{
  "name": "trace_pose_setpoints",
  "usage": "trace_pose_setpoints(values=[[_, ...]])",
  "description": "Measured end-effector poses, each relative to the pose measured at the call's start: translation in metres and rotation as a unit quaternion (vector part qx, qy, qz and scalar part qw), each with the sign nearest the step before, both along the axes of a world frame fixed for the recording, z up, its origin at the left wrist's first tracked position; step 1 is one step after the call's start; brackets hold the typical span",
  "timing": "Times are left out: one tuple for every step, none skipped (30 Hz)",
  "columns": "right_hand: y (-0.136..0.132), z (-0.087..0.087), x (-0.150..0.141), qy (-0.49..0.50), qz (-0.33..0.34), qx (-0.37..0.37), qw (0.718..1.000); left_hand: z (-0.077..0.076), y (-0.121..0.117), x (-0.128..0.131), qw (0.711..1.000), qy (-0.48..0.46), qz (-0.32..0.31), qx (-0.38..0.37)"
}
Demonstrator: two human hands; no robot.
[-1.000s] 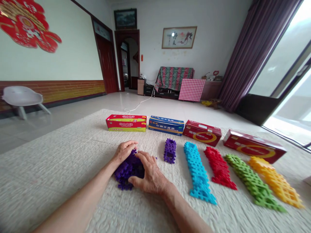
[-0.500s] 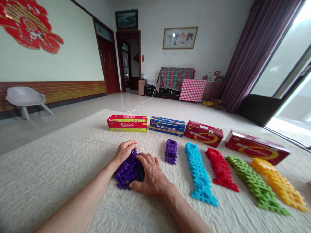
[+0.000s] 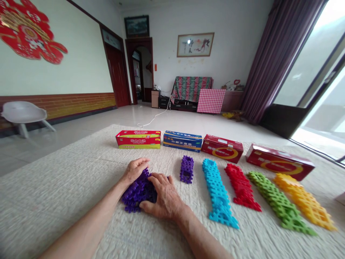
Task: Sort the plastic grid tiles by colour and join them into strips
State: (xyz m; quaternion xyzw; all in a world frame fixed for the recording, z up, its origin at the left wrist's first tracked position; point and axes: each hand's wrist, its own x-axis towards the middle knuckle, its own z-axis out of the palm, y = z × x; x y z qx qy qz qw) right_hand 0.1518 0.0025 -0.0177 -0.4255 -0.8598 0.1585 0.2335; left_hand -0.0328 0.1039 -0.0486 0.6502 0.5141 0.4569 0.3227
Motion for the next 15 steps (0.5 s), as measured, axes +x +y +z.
trace_pose_setpoints(values=[[-0.0003,0.0001,0.0001,0.0,-0.001,0.003,1.0,0.0004,-0.0005,0.0003,1.0,0.002,0.0,0.0],[-0.0004,-0.0003,0.0001,0.0,-0.001,0.007,1.0,0.0011,-0.0011,0.0007,1.0,0.002,0.001,0.001],[-0.0001,-0.0011,0.0001,0.0,-0.001,0.012,1.0,0.0018,-0.0017,0.001,1.0,0.003,0.002,0.002],[0.0003,-0.0023,0.0,0.0,-0.001,0.018,1.0,0.0025,-0.0022,0.0013,1.0,0.004,0.003,0.002],[0.0009,-0.0037,0.0,0.001,-0.001,0.023,1.0,0.0032,-0.0027,0.0014,1.0,0.004,0.004,0.002],[0.0015,-0.0051,-0.0001,0.004,0.001,0.029,1.0,0.0037,-0.0029,0.0013,1.0,0.003,0.003,0.002],[0.0022,-0.0064,-0.0002,0.007,0.003,0.034,0.999,0.004,-0.0029,0.0011,1.0,0.002,0.002,0.003],[0.0027,-0.0076,-0.0002,0.011,0.006,0.04,0.999,0.0042,-0.0027,0.0006,1.0,0.001,0.0,0.004],[0.0032,-0.0085,-0.0002,0.016,0.007,0.046,0.999,0.0042,-0.0022,-0.0001,1.0,0.0,-0.001,0.005],[0.0036,-0.0092,-0.0001,0.021,0.008,0.05,0.998,0.004,-0.0016,-0.0009,1.0,-0.001,-0.002,0.005],[0.004,-0.0095,0.0,0.027,0.008,0.054,0.998,0.0038,-0.0009,-0.0018,1.0,-0.005,-0.002,0.005],[0.0046,-0.0097,0.0002,0.032,0.007,0.056,0.998,0.0035,-0.0001,-0.0026,1.0,-0.011,-0.002,0.005],[0.0053,-0.0096,0.0005,0.039,0.007,0.057,0.998,0.0032,0.0006,-0.0033,1.0,-0.017,-0.001,0.006],[0.0063,-0.0093,0.0009,0.046,0.007,0.056,0.997,0.0029,0.0012,-0.0039,1.0,-0.022,0.0,0.008],[0.0075,-0.009,0.0014,0.054,0.01,0.053,0.997,0.0027,0.0016,-0.0042,1.0,-0.024,0.002,0.01]])
